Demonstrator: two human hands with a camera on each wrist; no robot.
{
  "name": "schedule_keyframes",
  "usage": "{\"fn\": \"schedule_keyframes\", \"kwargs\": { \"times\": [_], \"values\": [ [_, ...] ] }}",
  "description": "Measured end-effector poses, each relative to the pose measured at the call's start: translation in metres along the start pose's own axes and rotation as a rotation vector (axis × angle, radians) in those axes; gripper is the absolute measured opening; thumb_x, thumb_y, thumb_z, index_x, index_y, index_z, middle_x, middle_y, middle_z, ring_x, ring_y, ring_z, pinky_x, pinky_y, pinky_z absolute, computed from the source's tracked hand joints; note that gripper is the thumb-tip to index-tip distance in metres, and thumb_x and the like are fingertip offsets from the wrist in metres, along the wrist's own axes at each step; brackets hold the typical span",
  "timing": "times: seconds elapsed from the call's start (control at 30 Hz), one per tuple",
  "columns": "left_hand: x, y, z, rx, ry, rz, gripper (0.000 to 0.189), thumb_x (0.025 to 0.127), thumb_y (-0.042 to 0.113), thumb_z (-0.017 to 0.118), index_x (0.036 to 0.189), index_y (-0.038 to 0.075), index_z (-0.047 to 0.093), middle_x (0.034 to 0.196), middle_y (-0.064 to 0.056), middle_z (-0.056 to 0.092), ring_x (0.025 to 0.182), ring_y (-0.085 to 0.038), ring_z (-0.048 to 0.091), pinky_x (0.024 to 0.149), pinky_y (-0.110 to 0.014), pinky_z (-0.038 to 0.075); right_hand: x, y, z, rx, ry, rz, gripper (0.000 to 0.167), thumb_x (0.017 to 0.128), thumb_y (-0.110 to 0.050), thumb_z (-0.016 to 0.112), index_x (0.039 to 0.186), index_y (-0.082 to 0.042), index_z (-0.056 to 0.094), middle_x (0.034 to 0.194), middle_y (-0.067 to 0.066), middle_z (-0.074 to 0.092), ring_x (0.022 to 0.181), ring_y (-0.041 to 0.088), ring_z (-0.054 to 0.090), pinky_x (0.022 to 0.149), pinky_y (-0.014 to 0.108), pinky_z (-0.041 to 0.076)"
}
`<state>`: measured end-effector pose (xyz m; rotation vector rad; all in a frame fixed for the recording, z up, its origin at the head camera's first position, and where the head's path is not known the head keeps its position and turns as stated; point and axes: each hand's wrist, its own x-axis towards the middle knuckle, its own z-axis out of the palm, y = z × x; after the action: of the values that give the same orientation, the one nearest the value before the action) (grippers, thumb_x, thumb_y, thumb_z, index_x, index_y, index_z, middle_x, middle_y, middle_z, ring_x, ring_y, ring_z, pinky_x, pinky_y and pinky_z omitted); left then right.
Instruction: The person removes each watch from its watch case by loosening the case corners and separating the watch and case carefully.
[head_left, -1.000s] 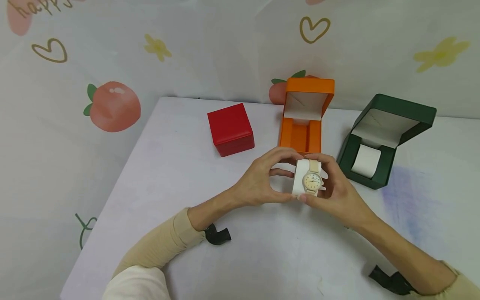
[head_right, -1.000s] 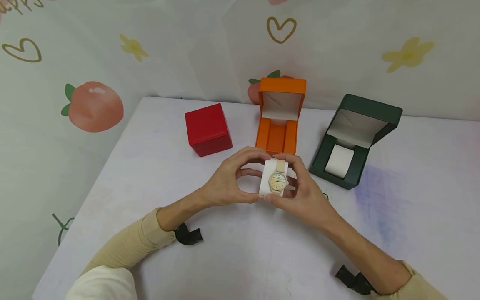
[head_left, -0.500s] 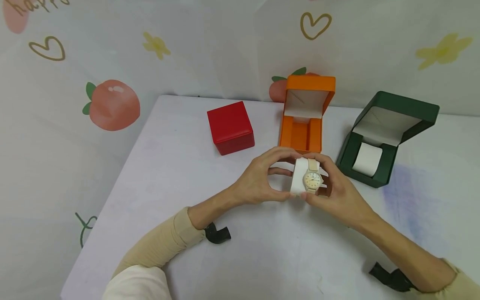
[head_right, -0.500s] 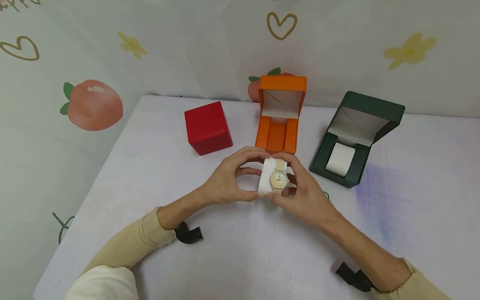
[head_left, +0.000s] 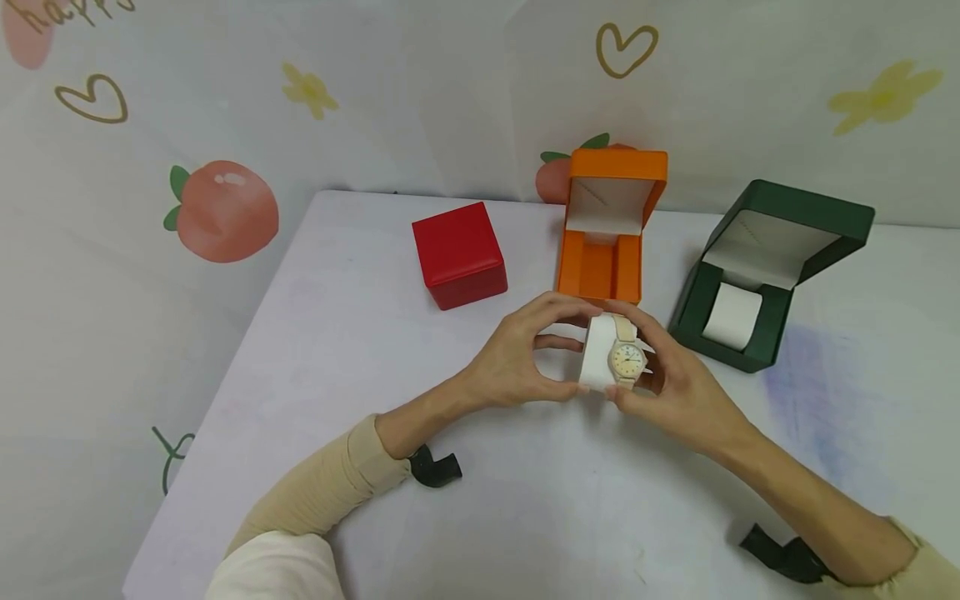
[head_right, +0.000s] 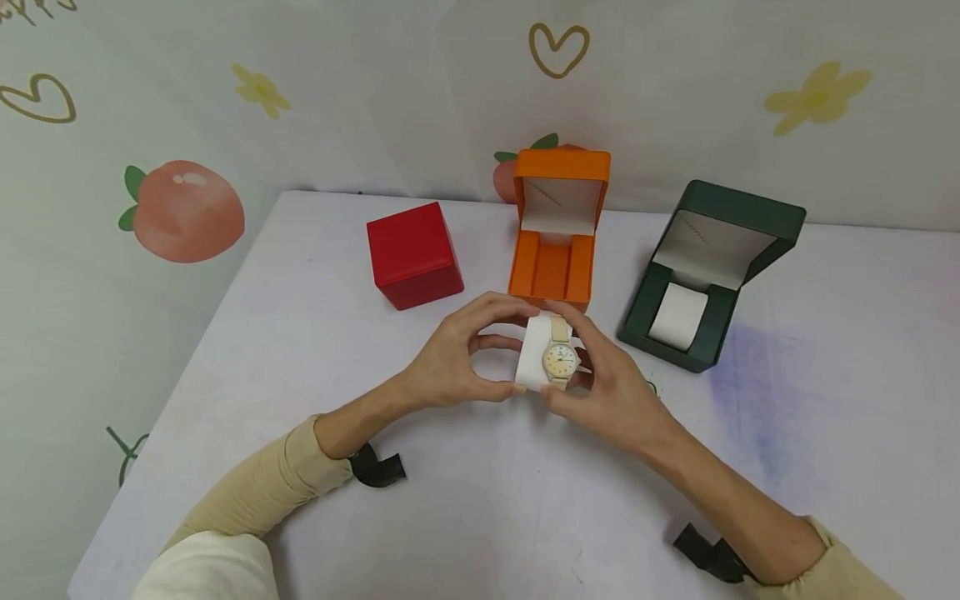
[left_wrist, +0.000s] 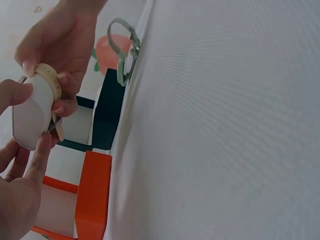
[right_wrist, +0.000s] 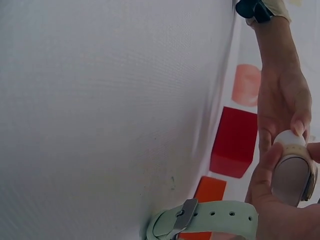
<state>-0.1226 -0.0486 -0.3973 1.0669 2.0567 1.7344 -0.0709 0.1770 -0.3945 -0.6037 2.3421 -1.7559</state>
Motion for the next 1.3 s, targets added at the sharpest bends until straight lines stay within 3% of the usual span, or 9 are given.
{"fn": "schedule_keyframes", "kwargs": {
  "times": [0.3,0.6,0.97,1.3],
  "values": [
    [0.0008,-0.0023,0.0001,-0.019,0.004,0.013,0.075,0.071,-0.010,0.082,0.138,-0.005,0.049,0.136,-0.015,0.047,0.123,-0.020,0.052,0.094,-0.037,0.055,0.0002,0.0010,-0.0023,0.025,-0.024,-0.005,0.090,0.083,0.011,0.067,0.157,-0.022,0.027,0.141,0.006,0.042,0.100,0.030,0.058,0.084,0.020,0.054],
    [0.0003,-0.0058,-0.0014,-0.054,-0.004,0.026,0.072,0.074,-0.008,0.081,0.139,-0.002,0.049,0.137,-0.010,0.047,0.125,-0.017,0.050,0.094,-0.043,0.054,0.0009,0.0001,-0.0026,0.113,-0.040,0.018,0.082,0.084,0.007,0.074,0.150,-0.015,0.030,0.132,0.007,0.042,0.084,0.030,0.062,0.071,0.035,0.061],
    [0.0003,-0.0071,-0.0005,-0.087,-0.027,0.000,0.069,0.075,-0.009,0.078,0.137,0.000,0.049,0.138,-0.009,0.046,0.122,-0.017,0.052,0.089,-0.039,0.057,0.0039,0.0014,-0.0034,0.115,-0.060,0.076,0.077,0.083,0.003,0.076,0.143,-0.012,0.029,0.131,0.008,0.039,0.099,0.028,0.055,0.072,0.033,0.060],
    [0.0028,-0.0040,-0.0008,-0.094,-0.059,-0.004,0.071,0.073,-0.010,0.078,0.137,0.001,0.049,0.140,-0.008,0.045,0.119,-0.018,0.054,0.089,-0.040,0.057,0.0059,0.0054,-0.0047,0.140,-0.059,0.047,0.082,0.076,0.010,0.079,0.136,-0.007,0.025,0.128,0.011,0.038,0.098,0.026,0.054,0.069,0.033,0.061]
  ]
}}
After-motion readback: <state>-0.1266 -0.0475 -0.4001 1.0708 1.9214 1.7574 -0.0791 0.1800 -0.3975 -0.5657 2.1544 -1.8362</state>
